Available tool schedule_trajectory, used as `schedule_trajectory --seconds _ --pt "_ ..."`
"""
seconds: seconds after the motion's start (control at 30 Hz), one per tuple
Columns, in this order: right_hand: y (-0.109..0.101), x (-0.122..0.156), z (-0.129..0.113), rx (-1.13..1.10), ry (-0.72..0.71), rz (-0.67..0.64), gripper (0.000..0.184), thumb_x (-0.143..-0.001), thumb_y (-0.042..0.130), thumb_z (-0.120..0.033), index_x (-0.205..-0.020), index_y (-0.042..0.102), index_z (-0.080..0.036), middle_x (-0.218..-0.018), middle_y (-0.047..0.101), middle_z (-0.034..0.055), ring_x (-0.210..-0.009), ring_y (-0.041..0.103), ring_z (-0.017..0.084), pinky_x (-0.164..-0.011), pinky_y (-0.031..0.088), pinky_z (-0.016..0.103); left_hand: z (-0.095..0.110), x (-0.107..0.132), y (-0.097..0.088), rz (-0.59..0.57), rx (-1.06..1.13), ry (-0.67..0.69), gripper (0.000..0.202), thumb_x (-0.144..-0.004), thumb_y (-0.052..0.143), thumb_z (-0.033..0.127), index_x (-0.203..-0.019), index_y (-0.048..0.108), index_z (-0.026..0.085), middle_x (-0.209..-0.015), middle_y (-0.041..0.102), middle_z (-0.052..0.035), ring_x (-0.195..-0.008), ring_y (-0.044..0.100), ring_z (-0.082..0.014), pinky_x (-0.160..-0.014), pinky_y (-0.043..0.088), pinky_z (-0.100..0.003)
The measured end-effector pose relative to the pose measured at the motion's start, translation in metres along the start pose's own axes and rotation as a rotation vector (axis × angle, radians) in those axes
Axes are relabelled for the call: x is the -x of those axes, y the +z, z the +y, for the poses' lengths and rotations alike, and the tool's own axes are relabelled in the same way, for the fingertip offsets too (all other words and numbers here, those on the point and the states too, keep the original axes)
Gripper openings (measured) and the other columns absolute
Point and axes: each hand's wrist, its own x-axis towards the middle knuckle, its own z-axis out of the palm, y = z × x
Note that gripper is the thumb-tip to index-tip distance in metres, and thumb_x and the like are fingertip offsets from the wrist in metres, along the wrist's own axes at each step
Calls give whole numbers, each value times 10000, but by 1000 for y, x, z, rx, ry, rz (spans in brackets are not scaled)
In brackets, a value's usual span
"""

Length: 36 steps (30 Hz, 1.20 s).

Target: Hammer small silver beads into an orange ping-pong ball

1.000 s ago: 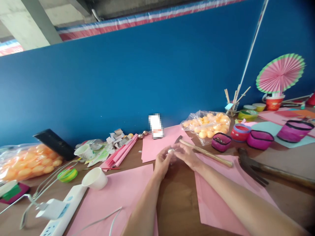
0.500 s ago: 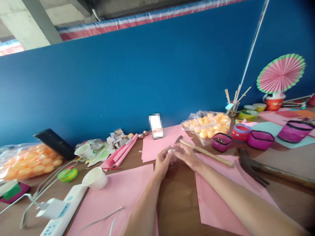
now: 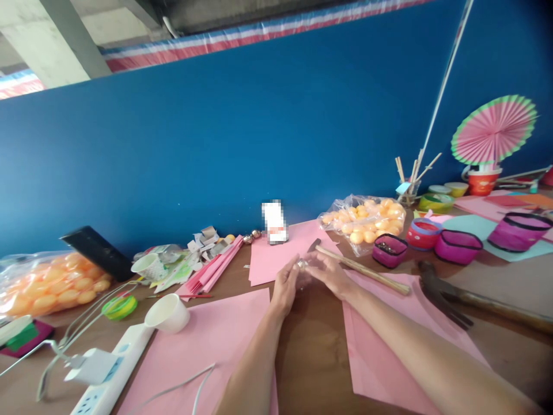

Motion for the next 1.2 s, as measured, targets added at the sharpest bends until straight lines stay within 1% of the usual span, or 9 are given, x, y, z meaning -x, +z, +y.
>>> schedule_trajectory --seconds 0.17,0.37,0.5,0.7,0.8,0.9,1.0,1.07,1.2 --pt "-1 -2 2 -98 12 15 311 -691 610 -335 -957 560 -181 -908 640 39 -845 589 162 -773 447 318 2 1 1 -8 64 -24 456 -739 561 353 -1147 525 154 -937 609 -97 -782 607 -179 -774 486 -389" --pt "-1 -3 3 -133 -9 -3 281 -700 607 -301 -955 580 -186 -986 621 40 -890 572 153 -818 430 313 4 1 2 -22 70 -18 399 -735 570 329 -1101 532 174 -953 598 -84 -778 605 -163 -771 484 -368" --pt "-1 -3 5 -165 -2 -6 302 -698 607 -317 -966 571 -182 -957 627 46 -872 579 162 -810 432 334 5 1 4 -29 72 -14 365 -726 582 326 -1053 537 170 -909 601 -76 -761 604 -154 -756 486 -354" --pt "-1 -3 5 -173 12 6 299 -669 634 -339 -920 573 -190 -898 629 28 -830 582 157 -767 438 319 5 3 4 -37 9 16 340 -723 582 329 -1027 539 181 -1004 575 -85 -801 601 -167 -780 476 -385" --pt "-1 -3 3 -186 38 -19 297 -685 611 -357 -928 569 -191 -877 629 24 -813 581 156 -755 438 319 5 3 3 -40 12 6 363 -725 576 345 -1042 529 175 -952 588 -81 -792 602 -170 -783 472 -399" --pt "0 -2 0 -158 41 -16 278 -706 583 -372 -910 567 -183 -846 626 21 -791 578 151 -743 440 314 4 3 3 -39 24 0 364 -730 562 367 -1031 528 166 -895 593 -72 -775 598 -162 -772 477 -397" --pt "0 -1 -2 -69 -1 13 275 -686 608 -372 -878 560 -181 -855 616 17 -806 570 150 -746 441 300 5 4 5 -39 -20 22 359 -707 591 360 -1003 534 165 -938 582 -77 -802 592 -166 -758 487 -379" --pt "1 0 -3 -23 -19 1 281 -687 608 -376 -882 558 -181 -842 614 13 -802 570 151 -745 441 299 6 5 7 -32 -55 32 363 -684 617 351 -987 539 166 -967 574 -80 -805 592 -170 -742 495 -369" --pt "0 -2 -2 37 -59 19 275 -737 535 -400 -908 573 -188 -872 615 22 -815 568 157 -758 439 317 7 4 6 3 -21 20 365 -690 612 345 -998 535 165 -884 595 -65 -732 596 -146 -712 499 -341"
